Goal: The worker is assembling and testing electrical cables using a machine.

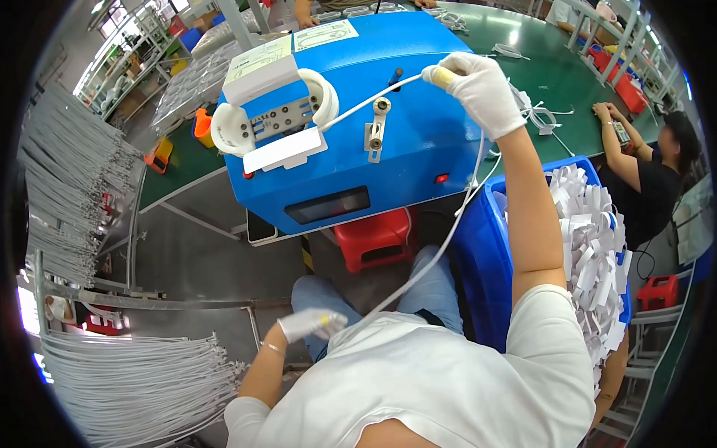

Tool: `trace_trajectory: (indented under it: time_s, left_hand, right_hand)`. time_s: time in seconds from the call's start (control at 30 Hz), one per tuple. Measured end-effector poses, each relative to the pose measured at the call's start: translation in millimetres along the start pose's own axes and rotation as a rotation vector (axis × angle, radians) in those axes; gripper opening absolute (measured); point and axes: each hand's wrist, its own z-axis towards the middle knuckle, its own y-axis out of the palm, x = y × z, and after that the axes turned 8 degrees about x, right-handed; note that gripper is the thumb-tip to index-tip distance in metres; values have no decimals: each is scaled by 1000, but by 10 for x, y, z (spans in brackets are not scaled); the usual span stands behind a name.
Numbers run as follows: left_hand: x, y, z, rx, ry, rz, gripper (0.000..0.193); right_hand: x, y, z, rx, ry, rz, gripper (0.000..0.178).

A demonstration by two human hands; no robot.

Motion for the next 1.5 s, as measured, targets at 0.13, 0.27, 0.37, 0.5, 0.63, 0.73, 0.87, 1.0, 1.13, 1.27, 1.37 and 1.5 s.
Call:
trace_trajectory:
  time_s: [0.13, 0.27, 0.37, 0.5, 0.63, 0.73, 0.87, 1.0, 1.13, 1.27, 1.37, 1.5]
  left_hand:
    - [-241, 164, -232, 42, 177, 173, 43]
    - [-238, 161, -217, 50, 155, 221, 38]
    - [-40, 185, -211, 59, 33, 273, 37]
    - [124, 163, -144, 70, 20, 234, 42]
    - [626, 318, -97, -9, 303, 223, 43]
    - [1133, 423, -239, 114, 509, 652, 47]
    - [1979, 276, -1192, 201, 674, 857, 45]
    - [2913, 324, -1934, 513, 1013, 705, 19]
    - [3823, 85, -1616, 839, 1629, 1037, 21]
    - [4202, -128, -1485, 690, 1247, 1117, 27]
    - [4135, -170, -1548, 703, 1054, 1101, 25]
    - [3747, -475, -1850, 888, 1019, 1083, 22]
  right_hand:
    - [-80, -58, -55, 26, 49, 85, 17]
    - [-87, -132, -124, 31, 46, 70, 17]
    - [8, -207, -187, 14, 28, 143, 16]
    - [-96, -414, -368, -161, 272, 186, 17]
    - [-268, -193, -577, -286, 295, 276, 20]
    - [-271, -20, -482, -272, 174, 250, 22]
    - [-270, 31, -147, -95, -328, -204, 12]
    - [-237, 121, 519, 132, -813, -458, 14]
    - [-467, 645, 1080, 178, -937, -507, 14]
    - [-817, 1003, 1043, 90, -878, -364, 18]
    - [-957, 1002, 835, 243, -945, -282, 20]
    - [-1329, 701, 293, 71, -988, -271, 8]
